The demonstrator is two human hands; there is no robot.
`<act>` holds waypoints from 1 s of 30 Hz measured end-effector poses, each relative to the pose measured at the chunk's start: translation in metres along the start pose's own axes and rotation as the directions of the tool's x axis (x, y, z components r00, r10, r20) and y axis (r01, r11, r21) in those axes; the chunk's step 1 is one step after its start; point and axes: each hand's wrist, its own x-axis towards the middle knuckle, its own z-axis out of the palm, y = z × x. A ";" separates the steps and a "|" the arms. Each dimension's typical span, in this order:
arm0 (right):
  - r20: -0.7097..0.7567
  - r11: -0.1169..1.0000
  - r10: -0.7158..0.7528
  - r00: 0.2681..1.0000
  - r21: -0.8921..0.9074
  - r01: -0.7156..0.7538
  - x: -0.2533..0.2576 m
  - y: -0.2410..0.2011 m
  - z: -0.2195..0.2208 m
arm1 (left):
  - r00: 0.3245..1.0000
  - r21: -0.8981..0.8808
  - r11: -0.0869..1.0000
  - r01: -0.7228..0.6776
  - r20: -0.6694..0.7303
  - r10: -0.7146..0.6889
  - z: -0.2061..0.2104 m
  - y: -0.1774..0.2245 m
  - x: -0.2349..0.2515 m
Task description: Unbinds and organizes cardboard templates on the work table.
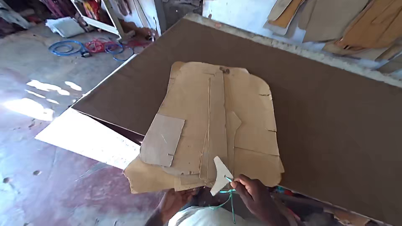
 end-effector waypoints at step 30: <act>-0.274 0.592 0.127 0.953 0.792 0.149 -0.021 0.076 0.030 | 0.940 0.858 -0.490 -0.151 0.279 0.198 0.176 0.020 0.063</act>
